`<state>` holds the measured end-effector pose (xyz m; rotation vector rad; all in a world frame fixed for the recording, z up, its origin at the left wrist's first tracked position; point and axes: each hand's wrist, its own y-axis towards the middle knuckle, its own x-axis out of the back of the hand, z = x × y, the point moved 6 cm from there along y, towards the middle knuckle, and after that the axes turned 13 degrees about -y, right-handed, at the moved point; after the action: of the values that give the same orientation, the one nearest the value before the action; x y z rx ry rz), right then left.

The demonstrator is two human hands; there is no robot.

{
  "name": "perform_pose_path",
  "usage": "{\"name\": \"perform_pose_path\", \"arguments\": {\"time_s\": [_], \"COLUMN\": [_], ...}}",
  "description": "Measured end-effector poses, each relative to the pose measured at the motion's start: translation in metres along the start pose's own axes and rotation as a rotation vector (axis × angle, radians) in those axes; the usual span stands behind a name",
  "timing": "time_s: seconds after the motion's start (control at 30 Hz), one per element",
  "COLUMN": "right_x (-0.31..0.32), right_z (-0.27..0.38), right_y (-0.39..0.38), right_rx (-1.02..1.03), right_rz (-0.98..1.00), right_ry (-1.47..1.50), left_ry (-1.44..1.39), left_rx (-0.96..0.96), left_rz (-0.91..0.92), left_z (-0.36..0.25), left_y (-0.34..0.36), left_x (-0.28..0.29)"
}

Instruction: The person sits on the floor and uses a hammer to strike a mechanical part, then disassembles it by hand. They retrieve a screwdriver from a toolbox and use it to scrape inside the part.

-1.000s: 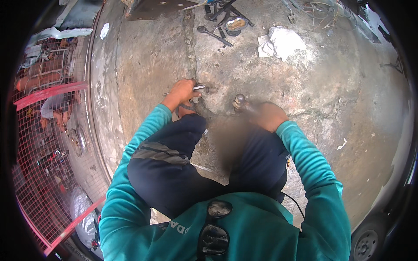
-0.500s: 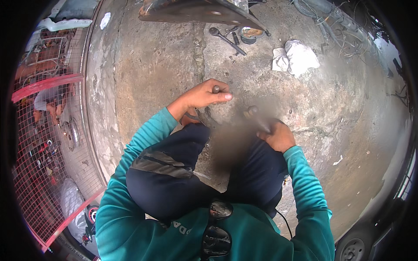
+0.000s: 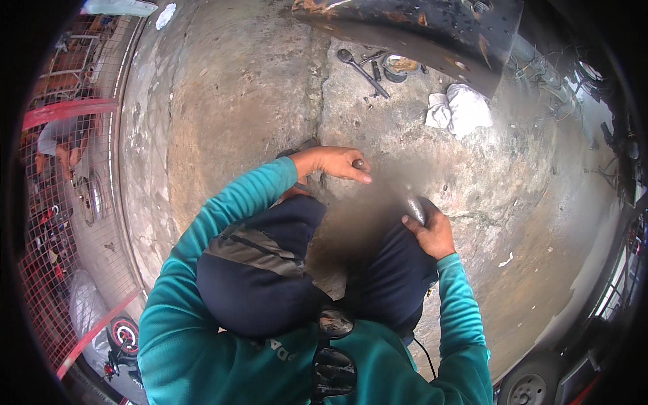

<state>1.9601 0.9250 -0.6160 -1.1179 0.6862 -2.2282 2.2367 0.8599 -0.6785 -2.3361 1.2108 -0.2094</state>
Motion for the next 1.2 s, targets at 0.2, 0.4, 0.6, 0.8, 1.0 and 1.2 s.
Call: {"name": "perform_pose_path", "arguments": {"time_s": [0.2, 0.4, 0.6, 0.8, 1.0, 1.2], "right_x": [0.001, 0.011, 0.014, 0.011, 0.016, 0.051], "right_z": [0.017, 0.043, 0.054, 0.063, 0.080, 0.126], "right_y": [-0.036, -0.057, -0.066, -0.067, -0.068, -0.084], "right_rx": [-0.128, -0.050, -0.013, 0.029, 0.116, 0.355], "right_rz": [-0.023, -0.053, -0.064, -0.075, -0.080, -0.214], "right_ry": [0.205, 0.242, 0.326, 0.329, 0.336, 0.248], "left_ry": [-0.264, -0.105, 0.065, 0.106, 0.125, 0.156], "left_rx": [-0.079, -0.208, -0.190, -0.172, -0.066, -0.008], "left_rz": [-0.107, -0.161, -0.092, -0.134, -0.091, -0.234], "left_z": [-0.005, -0.029, -0.034, -0.028, -0.027, -0.021], "left_y": [-0.012, -0.018, -0.011, -0.012, -0.006, -0.012], "left_x": [0.014, 0.020, 0.008, 0.006, 0.003, 0.012]}}
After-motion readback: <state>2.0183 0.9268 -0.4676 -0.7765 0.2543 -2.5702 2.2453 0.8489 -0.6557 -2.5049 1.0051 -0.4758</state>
